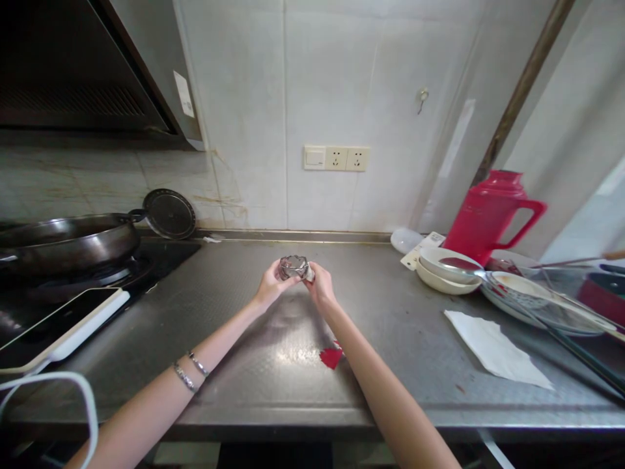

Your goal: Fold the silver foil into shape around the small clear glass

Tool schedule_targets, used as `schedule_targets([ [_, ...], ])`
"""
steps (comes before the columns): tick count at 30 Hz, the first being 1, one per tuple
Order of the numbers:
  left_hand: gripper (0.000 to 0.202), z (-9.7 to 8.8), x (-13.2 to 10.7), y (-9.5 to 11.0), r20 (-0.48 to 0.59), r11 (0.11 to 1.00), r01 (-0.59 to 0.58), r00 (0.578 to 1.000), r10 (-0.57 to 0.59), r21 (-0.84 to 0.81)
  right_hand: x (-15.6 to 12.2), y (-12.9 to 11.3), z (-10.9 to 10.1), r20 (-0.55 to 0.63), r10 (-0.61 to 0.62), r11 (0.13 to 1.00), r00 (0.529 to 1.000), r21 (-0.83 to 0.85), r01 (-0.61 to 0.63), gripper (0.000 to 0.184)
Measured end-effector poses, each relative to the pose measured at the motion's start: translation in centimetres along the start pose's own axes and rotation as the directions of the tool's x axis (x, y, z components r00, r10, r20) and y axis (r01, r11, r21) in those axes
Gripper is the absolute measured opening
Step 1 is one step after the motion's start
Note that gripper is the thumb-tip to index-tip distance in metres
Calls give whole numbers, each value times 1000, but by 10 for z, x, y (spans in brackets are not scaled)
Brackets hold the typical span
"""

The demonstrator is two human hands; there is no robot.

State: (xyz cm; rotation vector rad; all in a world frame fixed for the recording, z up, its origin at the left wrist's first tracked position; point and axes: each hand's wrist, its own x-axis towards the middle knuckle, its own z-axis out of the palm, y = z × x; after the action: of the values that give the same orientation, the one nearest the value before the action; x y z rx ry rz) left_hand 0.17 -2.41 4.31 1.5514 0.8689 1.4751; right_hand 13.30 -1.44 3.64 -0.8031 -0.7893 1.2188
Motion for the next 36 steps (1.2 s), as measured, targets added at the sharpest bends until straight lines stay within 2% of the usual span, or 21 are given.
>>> schedule_targets([
  [3,54,-4,3,-1,-11,1000,-1,1000,1,-2,5,0,-6,-29,-18,999,999,-41,17,8],
  [9,56,-13,11,0,-49,996,31,998,-36,-85,16,2,-24,-35,-72,966,997,-250,61,18],
  [13,62,-14,12,-2,-59,989,45,997,-54,-142,20,6,-30,39,-63,907,997,-415,74,25],
  [18,61,-13,11,-3,-52,986,55,997,-63,-157,16,15,-26,170,-24,820,985,-560,116,36],
  [22,59,-13,9,-2,-31,987,52,998,-57,-153,12,23,-22,257,18,773,966,-617,150,39],
  [27,59,-12,8,-1,3,987,53,999,-53,-149,13,24,-23,325,14,737,946,-642,210,29],
  [36,60,-13,8,-3,30,986,56,998,-52,-160,17,18,-24,330,-59,714,942,-646,271,21],
])
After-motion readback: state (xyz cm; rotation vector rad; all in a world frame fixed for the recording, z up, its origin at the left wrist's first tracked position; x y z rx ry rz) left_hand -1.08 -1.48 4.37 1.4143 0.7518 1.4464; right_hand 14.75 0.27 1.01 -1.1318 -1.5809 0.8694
